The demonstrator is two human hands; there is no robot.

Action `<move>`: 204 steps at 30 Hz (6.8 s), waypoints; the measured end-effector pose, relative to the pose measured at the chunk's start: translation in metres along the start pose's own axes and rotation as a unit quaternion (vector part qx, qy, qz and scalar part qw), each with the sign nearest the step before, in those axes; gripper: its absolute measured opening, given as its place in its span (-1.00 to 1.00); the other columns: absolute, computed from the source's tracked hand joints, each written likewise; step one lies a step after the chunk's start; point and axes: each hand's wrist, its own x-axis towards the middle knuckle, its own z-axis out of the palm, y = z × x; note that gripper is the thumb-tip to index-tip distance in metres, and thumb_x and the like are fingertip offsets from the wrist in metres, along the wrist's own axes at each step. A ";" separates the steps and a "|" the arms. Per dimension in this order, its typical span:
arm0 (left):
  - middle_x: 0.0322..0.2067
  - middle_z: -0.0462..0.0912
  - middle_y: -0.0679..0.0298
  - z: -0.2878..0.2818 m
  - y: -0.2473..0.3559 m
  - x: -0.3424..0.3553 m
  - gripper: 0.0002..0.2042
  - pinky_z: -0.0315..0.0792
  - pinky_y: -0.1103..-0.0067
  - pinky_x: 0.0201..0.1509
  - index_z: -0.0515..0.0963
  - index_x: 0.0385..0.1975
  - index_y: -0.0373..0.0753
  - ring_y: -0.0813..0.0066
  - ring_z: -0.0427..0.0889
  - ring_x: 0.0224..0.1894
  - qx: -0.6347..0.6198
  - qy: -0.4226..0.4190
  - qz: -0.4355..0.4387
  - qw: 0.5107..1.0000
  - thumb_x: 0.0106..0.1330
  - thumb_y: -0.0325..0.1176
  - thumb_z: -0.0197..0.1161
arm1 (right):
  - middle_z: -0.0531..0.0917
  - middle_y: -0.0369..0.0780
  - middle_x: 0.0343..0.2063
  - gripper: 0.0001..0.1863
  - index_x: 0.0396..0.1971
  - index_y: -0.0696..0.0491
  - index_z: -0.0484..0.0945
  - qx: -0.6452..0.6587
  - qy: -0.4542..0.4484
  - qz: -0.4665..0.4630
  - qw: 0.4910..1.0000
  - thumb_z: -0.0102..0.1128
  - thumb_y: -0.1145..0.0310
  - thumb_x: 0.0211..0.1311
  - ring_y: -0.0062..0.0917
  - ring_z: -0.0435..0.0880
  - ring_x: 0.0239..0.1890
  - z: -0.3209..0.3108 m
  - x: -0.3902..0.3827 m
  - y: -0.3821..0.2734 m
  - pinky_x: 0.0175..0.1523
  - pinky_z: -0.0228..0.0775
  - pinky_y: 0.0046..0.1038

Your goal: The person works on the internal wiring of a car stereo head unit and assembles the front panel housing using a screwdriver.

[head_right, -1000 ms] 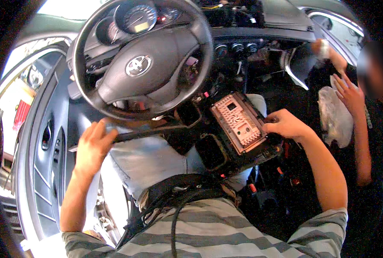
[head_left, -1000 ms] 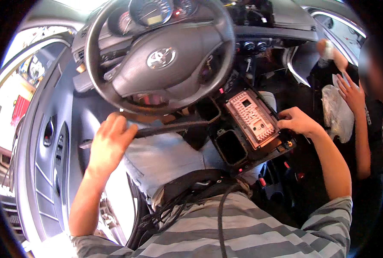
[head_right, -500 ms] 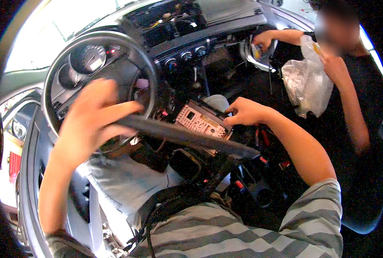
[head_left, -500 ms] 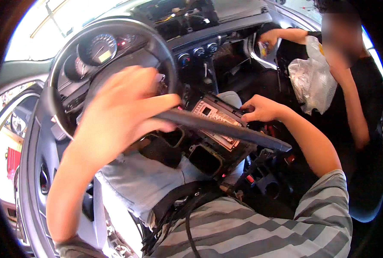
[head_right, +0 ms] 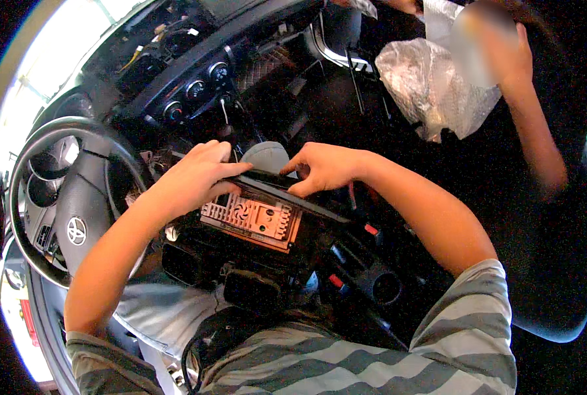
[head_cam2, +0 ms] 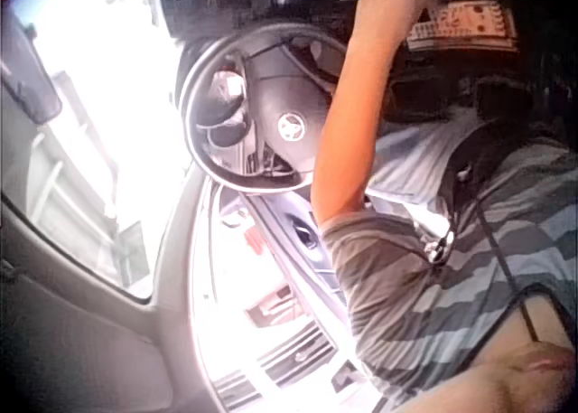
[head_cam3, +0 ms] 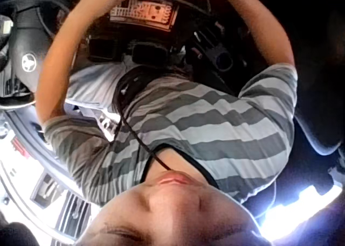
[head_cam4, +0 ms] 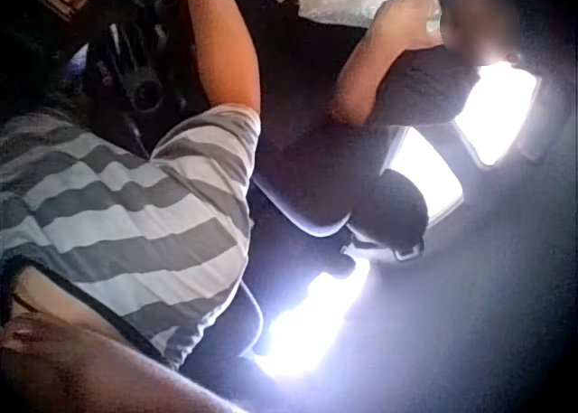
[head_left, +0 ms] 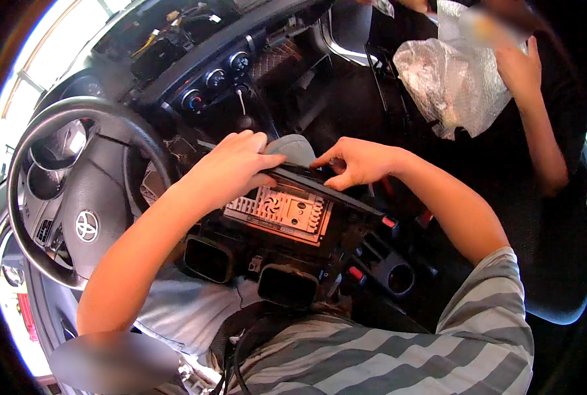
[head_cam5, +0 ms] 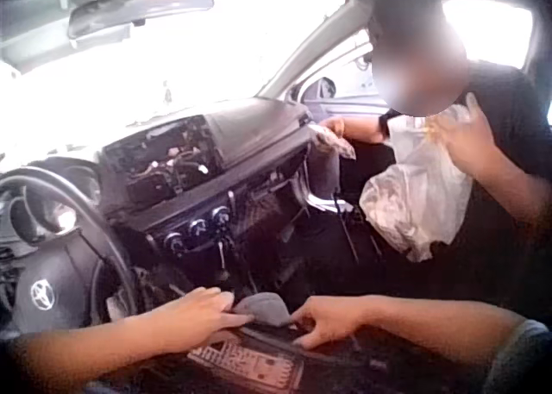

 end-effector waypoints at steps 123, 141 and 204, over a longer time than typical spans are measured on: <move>-0.06 0.55 0.15 0.134 0.010 -0.195 -0.42 0.28 0.50 0.18 0.37 0.20 -0.34 0.41 0.47 0.01 -0.476 0.211 -0.460 0.719 0.48 0.09 -0.11 | 0.47 -0.18 -0.70 -0.54 -0.13 0.11 0.62 -0.251 0.367 -0.096 0.891 0.49 0.44 -0.15 -0.35 0.46 -0.70 0.071 -0.096 -0.037 -0.58 0.27 -0.40; 0.16 0.49 0.12 0.134 -0.015 -0.139 -0.41 0.15 0.50 0.35 0.39 0.20 -0.39 0.34 0.39 0.24 -0.604 0.269 -0.381 0.646 0.42 0.04 0.08 | 0.48 -0.19 -0.70 -0.76 -0.24 0.13 0.63 -0.291 0.405 0.005 0.866 0.38 0.52 0.03 -0.42 0.42 -0.72 0.076 -0.086 -0.062 -0.61 0.22 -0.46; -0.09 0.60 0.29 0.187 -0.032 -0.126 -0.45 0.29 0.62 0.11 0.49 0.05 -0.43 0.58 0.49 -0.07 -0.551 0.394 -0.426 0.600 0.39 0.03 0.14 | 0.53 -0.29 -0.38 -0.70 0.01 0.17 0.37 0.179 0.494 0.079 0.847 -0.02 0.31 0.41 -0.64 0.45 -0.36 0.102 -0.065 -0.011 -0.22 0.30 -0.54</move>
